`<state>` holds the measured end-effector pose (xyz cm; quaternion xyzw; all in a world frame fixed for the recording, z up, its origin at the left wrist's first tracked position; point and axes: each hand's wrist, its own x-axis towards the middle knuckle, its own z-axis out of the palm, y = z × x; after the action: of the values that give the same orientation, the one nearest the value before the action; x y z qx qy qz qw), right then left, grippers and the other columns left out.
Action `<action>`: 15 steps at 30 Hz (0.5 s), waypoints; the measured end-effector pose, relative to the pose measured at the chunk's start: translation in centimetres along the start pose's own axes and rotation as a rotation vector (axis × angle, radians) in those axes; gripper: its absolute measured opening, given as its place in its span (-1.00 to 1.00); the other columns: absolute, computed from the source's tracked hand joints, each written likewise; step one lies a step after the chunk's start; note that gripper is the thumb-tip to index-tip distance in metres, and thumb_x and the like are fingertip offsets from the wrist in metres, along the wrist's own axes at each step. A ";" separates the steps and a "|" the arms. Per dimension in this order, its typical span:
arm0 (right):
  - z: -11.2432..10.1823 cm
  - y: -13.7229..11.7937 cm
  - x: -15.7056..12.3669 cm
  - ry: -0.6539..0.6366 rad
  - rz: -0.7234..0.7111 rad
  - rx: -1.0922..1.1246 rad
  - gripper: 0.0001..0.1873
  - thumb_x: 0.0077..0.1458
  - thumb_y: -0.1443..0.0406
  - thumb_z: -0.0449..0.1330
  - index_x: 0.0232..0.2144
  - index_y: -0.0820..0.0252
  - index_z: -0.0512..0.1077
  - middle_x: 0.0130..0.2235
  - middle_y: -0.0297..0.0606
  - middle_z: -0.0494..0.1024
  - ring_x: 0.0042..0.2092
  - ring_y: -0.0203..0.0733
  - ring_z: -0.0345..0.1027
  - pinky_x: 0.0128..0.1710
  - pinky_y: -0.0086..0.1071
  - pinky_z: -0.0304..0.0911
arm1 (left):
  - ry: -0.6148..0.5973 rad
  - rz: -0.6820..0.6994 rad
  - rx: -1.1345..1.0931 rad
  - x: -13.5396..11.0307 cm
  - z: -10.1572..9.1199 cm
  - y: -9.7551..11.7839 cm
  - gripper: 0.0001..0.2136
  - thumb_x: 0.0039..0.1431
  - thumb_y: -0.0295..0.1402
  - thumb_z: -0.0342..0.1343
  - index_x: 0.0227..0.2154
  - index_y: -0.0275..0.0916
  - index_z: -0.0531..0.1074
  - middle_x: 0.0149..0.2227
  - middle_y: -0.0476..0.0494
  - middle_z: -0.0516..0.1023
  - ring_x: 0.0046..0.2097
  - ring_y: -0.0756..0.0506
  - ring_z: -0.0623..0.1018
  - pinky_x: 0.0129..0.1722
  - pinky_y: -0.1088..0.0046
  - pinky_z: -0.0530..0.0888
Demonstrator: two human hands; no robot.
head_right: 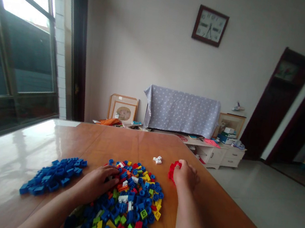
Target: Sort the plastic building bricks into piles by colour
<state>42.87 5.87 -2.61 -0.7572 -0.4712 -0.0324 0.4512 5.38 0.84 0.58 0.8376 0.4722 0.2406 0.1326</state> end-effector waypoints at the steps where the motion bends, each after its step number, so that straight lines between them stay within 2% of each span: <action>1: 0.0 0.0 0.0 0.008 -0.002 -0.010 -0.70 0.01 0.21 0.18 -0.18 -0.01 0.56 -0.17 -0.01 0.58 0.11 0.23 0.27 0.05 0.16 0.10 | -0.002 -0.004 0.000 0.0 0.0 0.0 -0.67 0.27 -0.11 0.00 -0.02 -0.06 0.51 0.00 -0.14 0.53 -0.02 -0.17 0.52 0.02 0.37 0.38; 5: -0.1 -0.2 0.2 0.069 -0.006 -0.070 -0.56 0.05 0.23 0.11 -0.01 0.04 0.50 -0.08 0.04 0.56 0.13 0.24 0.26 0.03 0.15 0.15 | -0.008 -0.011 0.004 -0.1 -0.1 0.3 -0.68 0.27 -0.11 0.00 -0.04 -0.07 0.51 0.00 -0.14 0.54 -0.01 -0.17 0.52 0.02 0.36 0.38; 9: 0.0 -0.7 0.4 0.086 -0.053 -0.025 -0.55 0.05 0.24 0.09 0.01 0.04 0.49 -0.01 -0.10 0.56 0.08 0.15 0.33 0.08 0.02 0.18 | -0.023 -0.036 0.005 -0.1 -0.3 0.6 -0.69 0.25 -0.12 0.01 -0.06 -0.07 0.52 -0.02 -0.15 0.55 -0.01 -0.18 0.52 0.02 0.36 0.38; 12: 0.4 -0.9 0.4 0.047 -0.044 0.171 -0.57 0.03 0.23 0.10 -0.03 0.05 0.49 0.01 -0.13 0.56 0.08 0.10 0.36 0.14 -0.03 0.15 | -0.026 -0.043 0.005 -0.1 -0.4 0.8 -0.69 0.25 -0.12 0.01 -0.07 -0.07 0.52 -0.04 -0.15 0.56 -0.01 -0.19 0.52 0.02 0.35 0.39; 15: 0.9 -0.8 0.4 0.029 0.032 0.411 -0.56 0.01 0.23 0.09 -0.03 0.13 0.47 0.02 -0.08 0.56 0.07 0.04 0.39 0.14 -0.10 0.20 | -0.028 -0.040 0.006 -0.1 -0.4 0.8 -0.69 0.25 -0.12 0.01 -0.09 -0.08 0.53 -0.04 -0.16 0.56 -0.01 -0.19 0.52 0.02 0.35 0.39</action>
<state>42.20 6.90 -2.39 -0.6561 -0.4491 0.0607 0.6034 5.65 0.32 1.25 0.8315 0.4879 0.2248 0.1415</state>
